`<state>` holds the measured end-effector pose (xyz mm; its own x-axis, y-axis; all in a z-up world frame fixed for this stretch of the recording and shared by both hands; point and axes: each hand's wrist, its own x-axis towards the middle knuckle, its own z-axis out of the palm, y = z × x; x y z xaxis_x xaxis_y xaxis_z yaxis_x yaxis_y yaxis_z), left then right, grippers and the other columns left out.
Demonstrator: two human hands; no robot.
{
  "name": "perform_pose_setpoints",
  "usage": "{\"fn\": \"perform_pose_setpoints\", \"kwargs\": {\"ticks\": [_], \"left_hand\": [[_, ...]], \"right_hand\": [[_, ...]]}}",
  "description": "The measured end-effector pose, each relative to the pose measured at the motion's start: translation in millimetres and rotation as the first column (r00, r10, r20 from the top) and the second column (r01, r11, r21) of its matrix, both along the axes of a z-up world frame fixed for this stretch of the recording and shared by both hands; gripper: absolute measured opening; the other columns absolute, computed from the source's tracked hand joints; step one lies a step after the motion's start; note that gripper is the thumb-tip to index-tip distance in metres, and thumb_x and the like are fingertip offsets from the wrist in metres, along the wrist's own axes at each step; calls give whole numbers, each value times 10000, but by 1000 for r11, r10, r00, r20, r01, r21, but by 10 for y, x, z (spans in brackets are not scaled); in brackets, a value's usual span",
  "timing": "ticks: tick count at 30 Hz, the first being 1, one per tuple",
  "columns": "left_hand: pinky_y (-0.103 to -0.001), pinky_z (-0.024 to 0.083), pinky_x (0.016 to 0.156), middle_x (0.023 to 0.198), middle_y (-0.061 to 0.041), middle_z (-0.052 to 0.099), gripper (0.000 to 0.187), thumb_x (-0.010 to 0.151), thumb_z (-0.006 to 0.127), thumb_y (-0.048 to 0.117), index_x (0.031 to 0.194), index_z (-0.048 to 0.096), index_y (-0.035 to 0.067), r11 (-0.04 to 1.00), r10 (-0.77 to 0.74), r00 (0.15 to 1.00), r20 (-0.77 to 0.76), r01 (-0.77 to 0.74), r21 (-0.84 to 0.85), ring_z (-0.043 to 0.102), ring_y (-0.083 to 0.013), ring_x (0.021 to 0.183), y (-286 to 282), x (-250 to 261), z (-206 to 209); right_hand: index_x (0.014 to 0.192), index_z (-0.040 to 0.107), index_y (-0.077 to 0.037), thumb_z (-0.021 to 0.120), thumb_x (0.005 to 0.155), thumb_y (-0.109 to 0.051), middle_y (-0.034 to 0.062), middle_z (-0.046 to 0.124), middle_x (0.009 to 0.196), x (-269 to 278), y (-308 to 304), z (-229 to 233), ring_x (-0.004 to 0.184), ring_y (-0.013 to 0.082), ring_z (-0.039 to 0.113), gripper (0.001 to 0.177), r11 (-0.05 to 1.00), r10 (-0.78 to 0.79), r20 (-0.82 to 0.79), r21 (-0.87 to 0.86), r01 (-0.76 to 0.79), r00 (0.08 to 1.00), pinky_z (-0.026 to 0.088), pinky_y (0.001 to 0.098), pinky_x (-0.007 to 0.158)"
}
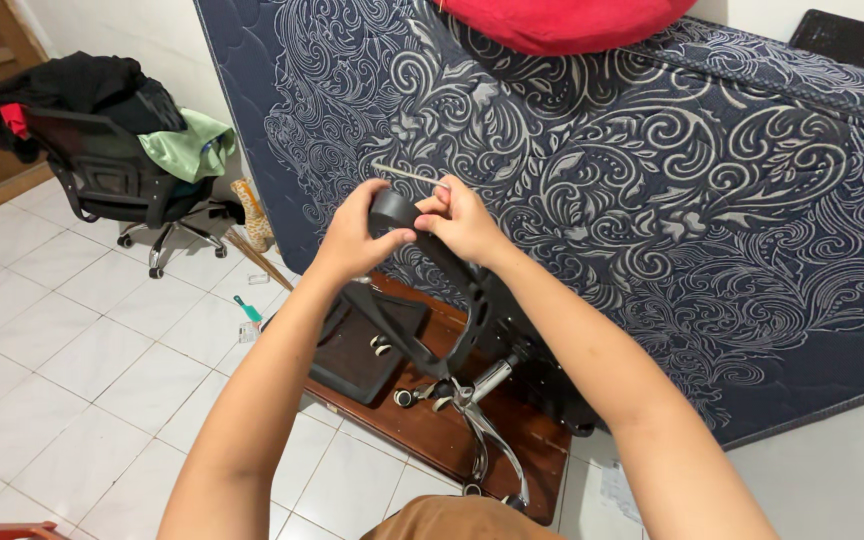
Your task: The person uses a screwdriver to attach the armrests to the seat of an office chair. They flip the chair over, align the armrests, and tighten the screws to secure them in place.
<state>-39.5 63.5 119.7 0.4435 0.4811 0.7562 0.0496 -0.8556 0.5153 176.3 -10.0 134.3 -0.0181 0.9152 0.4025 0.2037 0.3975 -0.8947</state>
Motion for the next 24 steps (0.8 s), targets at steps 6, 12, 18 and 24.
{"fn": "perform_pose_setpoints", "kwargs": {"ticks": [6,12,18,24], "left_hand": [[-273,495,664,813,10,612,495,653,953,270,921,580,85,924,-56,994,96,88,-372,565,-87,746,161,33,-240],[-245,444,638,799,32,575,414,744,915,192,840,521,112,821,-38,953,301,202,-535,515,-59,720,354,-205,-601],[-224,456,632,784,45,598,370,757,884,184,822,523,135,756,-22,917,398,276,-593,555,-46,707,408,-251,-711],[-211,389,629,773,65,546,344,835,857,245,826,536,124,775,-29,884,467,315,-548,471,-30,702,477,-165,-740]], "right_hand": [[959,380,-64,641,952,-8,79,712,1021,-35,-214,163,926,100,679,267,988,8,228,147,-43,974,558,276,830],[910,544,-20,467,1111,-224,35,610,758,282,-453,58,690,78,547,297,979,-170,329,161,123,929,474,262,653],[893,493,-34,444,1118,-210,-24,503,722,285,-387,-371,669,66,477,291,994,0,146,107,-16,989,489,267,658],[849,488,-43,472,1103,-259,-26,497,658,300,-352,-429,589,66,465,334,976,-214,226,79,202,950,448,269,558]]}}
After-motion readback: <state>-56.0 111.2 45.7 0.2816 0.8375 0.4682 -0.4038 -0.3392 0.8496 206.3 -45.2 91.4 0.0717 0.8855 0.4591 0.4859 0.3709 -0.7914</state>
